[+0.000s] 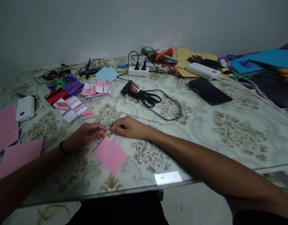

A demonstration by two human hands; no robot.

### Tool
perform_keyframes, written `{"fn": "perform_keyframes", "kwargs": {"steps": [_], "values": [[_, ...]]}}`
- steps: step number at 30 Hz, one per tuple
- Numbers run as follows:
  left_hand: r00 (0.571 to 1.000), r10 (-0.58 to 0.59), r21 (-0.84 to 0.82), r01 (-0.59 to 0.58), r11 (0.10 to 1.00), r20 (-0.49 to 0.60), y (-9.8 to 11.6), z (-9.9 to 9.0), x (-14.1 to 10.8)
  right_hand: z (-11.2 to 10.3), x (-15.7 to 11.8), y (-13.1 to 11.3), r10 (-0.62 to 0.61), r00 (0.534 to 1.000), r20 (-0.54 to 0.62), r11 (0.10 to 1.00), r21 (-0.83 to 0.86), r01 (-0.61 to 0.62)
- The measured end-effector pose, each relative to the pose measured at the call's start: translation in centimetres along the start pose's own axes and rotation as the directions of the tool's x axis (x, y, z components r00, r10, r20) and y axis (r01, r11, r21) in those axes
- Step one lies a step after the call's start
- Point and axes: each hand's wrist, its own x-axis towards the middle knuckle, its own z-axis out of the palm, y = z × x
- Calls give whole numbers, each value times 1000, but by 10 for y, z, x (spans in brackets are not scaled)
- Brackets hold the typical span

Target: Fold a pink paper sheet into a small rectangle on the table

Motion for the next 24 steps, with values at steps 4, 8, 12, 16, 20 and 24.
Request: {"fn": "perform_keyframes", "kwargs": {"steps": [4,8,12,16,20,24], "values": [[1000,3,4,-3,1000,-5,0,0,0,0,0,0,7,1000,-3,1000,7,-7],[1000,1,-4,-1,1000,-4,-1,0,0,0,0,-2,16,1000,-2,1000,11,-16],[1000,-3,-3,3,1000,-4,-1,0,-1,0,-1,-3,21,1000,1,1000,8,-21],[1000,3,3,-3,1000,1,-1,0,-1,0,-1,-1,-1,1000,0,1000,11,1],[1000,-1,0,1,1000,0,-2,0,-1,0,0,-1,4,1000,1,1000,16,-4],[1000,1,-8,-1,1000,-8,-2,1,-1,0,-1,-2,7,1000,7,1000,2,-7]]}}
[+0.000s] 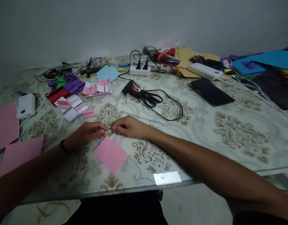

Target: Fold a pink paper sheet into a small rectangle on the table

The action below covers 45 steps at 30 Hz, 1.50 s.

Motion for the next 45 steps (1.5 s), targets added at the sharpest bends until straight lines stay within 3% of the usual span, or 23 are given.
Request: {"fn": "perform_keyframes", "kwargs": {"steps": [45], "values": [[1000,-10,14,10,1000,13,-1,0,1,0,-1,-1,5,1000,-7,1000,-18,-6]]}}
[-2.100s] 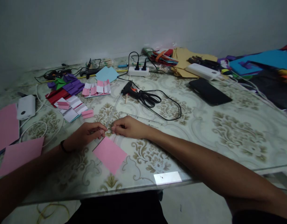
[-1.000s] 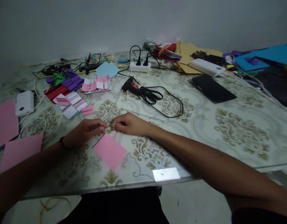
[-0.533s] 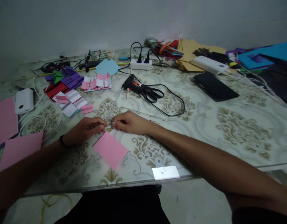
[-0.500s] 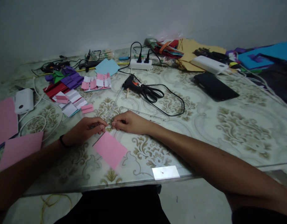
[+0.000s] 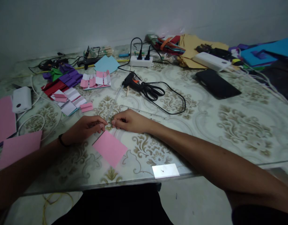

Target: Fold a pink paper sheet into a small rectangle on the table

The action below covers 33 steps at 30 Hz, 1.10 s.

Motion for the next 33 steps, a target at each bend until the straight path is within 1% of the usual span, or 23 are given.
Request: {"fn": "perform_keyframes", "kwargs": {"steps": [9,18,25,33], "values": [[1000,4,-7,-4,1000,-1,-2,0,0,1,0,2,-20,1000,-11,1000,13,20],[1000,3,-14,-3,1000,3,-2,0,0,0,0,0,8,1000,-4,1000,14,-8],[1000,8,-10,-8,1000,3,-3,1,1,0,0,1,-6,1000,-13,1000,10,6],[1000,3,-11,-3,1000,4,-3,0,0,1,-1,1,8,1000,-4,1000,19,-8]]}}
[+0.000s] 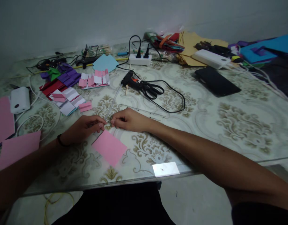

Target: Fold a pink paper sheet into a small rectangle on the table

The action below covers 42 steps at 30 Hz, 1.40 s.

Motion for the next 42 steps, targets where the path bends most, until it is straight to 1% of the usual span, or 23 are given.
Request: {"fn": "perform_keyframes", "kwargs": {"steps": [12,17,21,27,32,37,42], "values": [[1000,14,18,-14,1000,-3,0,0,0,0,-1,-1,10,1000,6,1000,6,-10],[999,34,32,-34,999,-2,1,-1,0,0,0,1,-22,1000,-1,1000,-1,22],[1000,14,18,-14,1000,-1,2,-1,0,0,-1,1,-41,999,-5,999,-10,41],[1000,5,14,-5,1000,-4,4,0,0,-1,0,-1,-18,1000,3,1000,-20,18],[1000,22,22,-22,1000,-6,4,0,1,-1,-1,-1,-26,1000,-2,999,-26,26],[1000,2,6,-2,1000,-6,3,0,0,-1,-1,-1,-18,1000,-1,999,-26,18],[1000,6,0,-6,1000,-14,2,1,0,-1,-1,-3,-9,1000,6,1000,-25,9]]}}
